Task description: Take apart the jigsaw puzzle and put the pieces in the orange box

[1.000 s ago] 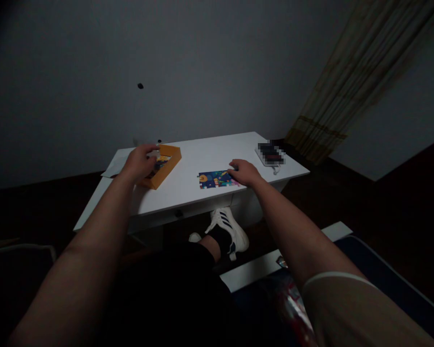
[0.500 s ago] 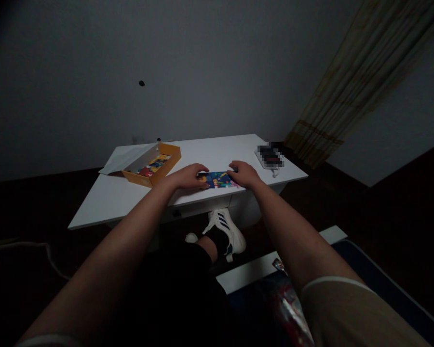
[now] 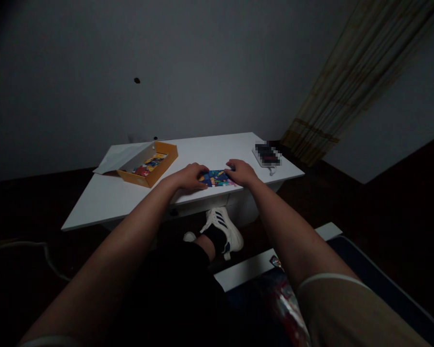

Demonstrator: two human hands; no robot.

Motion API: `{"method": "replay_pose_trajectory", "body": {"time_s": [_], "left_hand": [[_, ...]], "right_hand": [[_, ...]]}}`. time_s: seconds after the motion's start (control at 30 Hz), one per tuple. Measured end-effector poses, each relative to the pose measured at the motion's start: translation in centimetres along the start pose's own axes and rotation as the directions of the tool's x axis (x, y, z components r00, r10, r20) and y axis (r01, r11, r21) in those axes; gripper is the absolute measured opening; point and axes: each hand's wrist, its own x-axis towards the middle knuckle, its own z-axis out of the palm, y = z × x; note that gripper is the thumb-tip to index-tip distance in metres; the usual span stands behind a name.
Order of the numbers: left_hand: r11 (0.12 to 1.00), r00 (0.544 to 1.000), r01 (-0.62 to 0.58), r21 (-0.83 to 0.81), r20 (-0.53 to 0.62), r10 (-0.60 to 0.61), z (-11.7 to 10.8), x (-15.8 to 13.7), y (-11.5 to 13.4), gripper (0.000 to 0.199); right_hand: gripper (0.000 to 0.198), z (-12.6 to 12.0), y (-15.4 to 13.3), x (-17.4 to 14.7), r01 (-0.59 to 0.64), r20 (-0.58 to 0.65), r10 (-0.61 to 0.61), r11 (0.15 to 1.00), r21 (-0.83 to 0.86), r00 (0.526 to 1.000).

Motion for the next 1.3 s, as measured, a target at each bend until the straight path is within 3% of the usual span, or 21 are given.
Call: {"method": "replay_pose_trajectory", "body": {"time_s": [0.73, 1.0, 1.17, 1.3], "left_hand": [[0.999, 0.998, -0.033, -0.014, -0.059, 0.032, -0.9, -1.0, 1.0, 0.085], [0.999, 0.999, -0.032, -0.034, -0.029, 0.031, -1.2, -1.2, 1.2, 0.074], [0.999, 0.999, -0.019, -0.041, 0.035, 0.020, -1.5, -1.2, 1.3, 0.056], [0.999, 0.999, -0.014, -0.044, 0.041, 0.016, -1.6, -1.2, 1.4, 0.057]], "right_hand": [[0.046, -0.4, -0.7, -0.2, -0.014, 0.020, 0.014, 1.000, 0.006, 1.000], [0.047, -0.2, -0.3, -0.1, -0.008, 0.011, 0.008, 1.000, 0.009, 1.000], [0.048, -0.4, -0.5, -0.2, -0.010, 0.013, 0.010, 1.000, 0.004, 1.000], [0.047, -0.4, -0.7, -0.3, -0.027, 0.015, 0.027, 1.000, 0.002, 1.000]]}}
